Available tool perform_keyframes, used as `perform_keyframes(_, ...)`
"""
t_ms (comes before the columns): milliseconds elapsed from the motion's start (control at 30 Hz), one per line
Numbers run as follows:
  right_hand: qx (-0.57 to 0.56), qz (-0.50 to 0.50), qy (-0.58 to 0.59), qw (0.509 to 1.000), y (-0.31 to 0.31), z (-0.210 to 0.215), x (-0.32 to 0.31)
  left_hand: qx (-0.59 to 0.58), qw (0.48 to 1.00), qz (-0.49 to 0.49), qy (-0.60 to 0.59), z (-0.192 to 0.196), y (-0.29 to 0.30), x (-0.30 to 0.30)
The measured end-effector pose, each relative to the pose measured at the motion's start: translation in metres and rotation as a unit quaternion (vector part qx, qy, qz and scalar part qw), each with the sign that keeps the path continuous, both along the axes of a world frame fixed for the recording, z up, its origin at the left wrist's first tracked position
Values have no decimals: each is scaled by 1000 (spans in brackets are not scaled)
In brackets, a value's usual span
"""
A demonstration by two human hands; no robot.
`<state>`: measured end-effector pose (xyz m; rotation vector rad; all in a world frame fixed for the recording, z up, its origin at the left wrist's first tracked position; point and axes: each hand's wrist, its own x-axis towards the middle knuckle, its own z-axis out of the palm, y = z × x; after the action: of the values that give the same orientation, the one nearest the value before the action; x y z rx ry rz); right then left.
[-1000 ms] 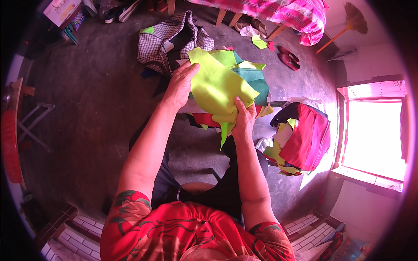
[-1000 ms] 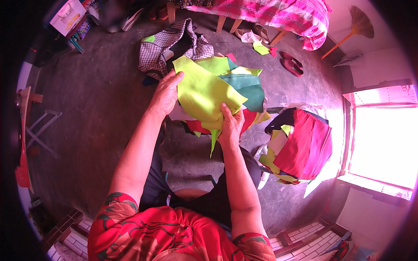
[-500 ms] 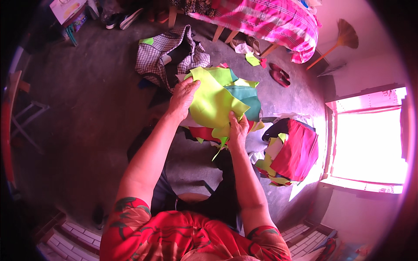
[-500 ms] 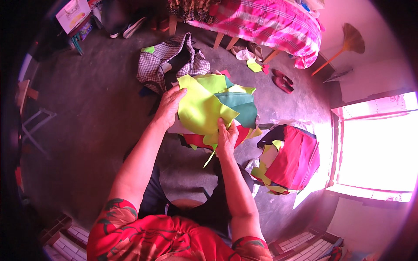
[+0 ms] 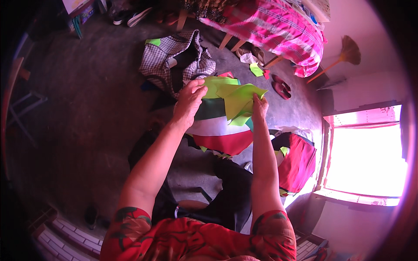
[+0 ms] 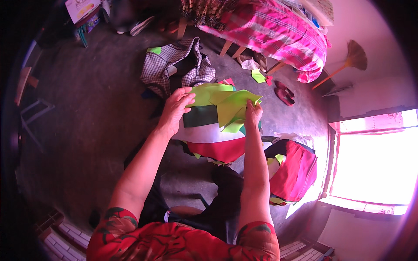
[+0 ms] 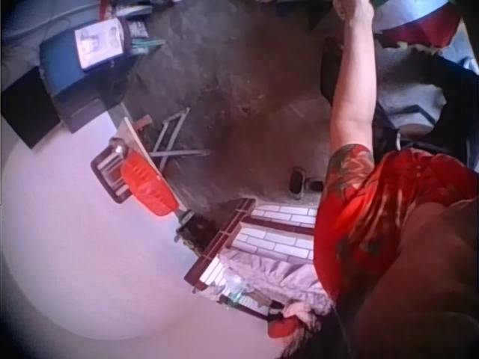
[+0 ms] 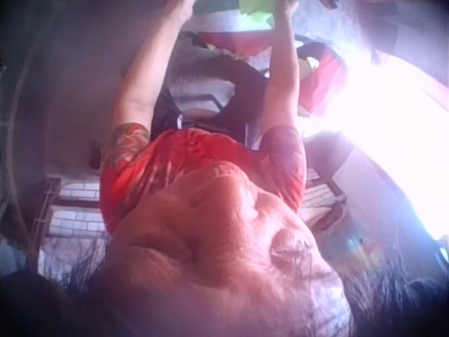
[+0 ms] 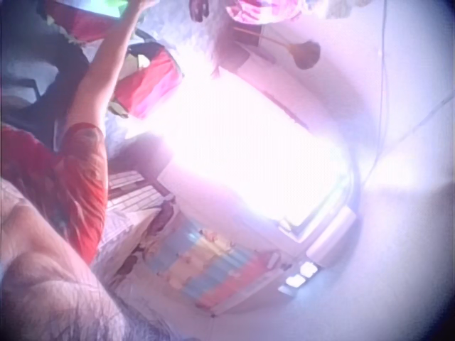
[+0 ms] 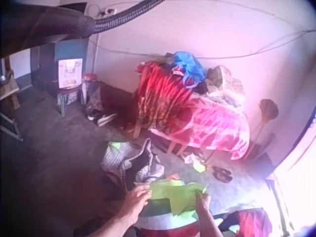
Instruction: The person sits on the floor and folds various pieces of colorful fabric by hand. They handle green, red, white, and dark blue fabric pieces, folding them and stacking them into two piles on the floor.
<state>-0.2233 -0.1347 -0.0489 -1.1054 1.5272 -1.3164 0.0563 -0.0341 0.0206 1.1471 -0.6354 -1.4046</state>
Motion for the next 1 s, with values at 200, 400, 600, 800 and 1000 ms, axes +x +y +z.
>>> perform_keyframes(200, 31, -77, -2, 997, -19, -26, -48, 10, 999, -31, -3, 3, 3, -1)
perform_keyframes(400, 119, -84, 112, 983, -12, -52, -67, 12, 999, -38, -6, 3, 3, -3)
perform_keyframes(600, 141, -109, 54, 982, 11, -48, -53, 13, 998, -50, -17, 3, 3, -3)
perform_keyframes(800, 124, -107, -67, 984, 36, -32, -28, -16, 997, -68, -35, 1, 4, -3)
perform_keyframes(1000, 150, -143, -203, 957, 52, -21, -51, -29, 995, -86, -46, 0, 5, -7)
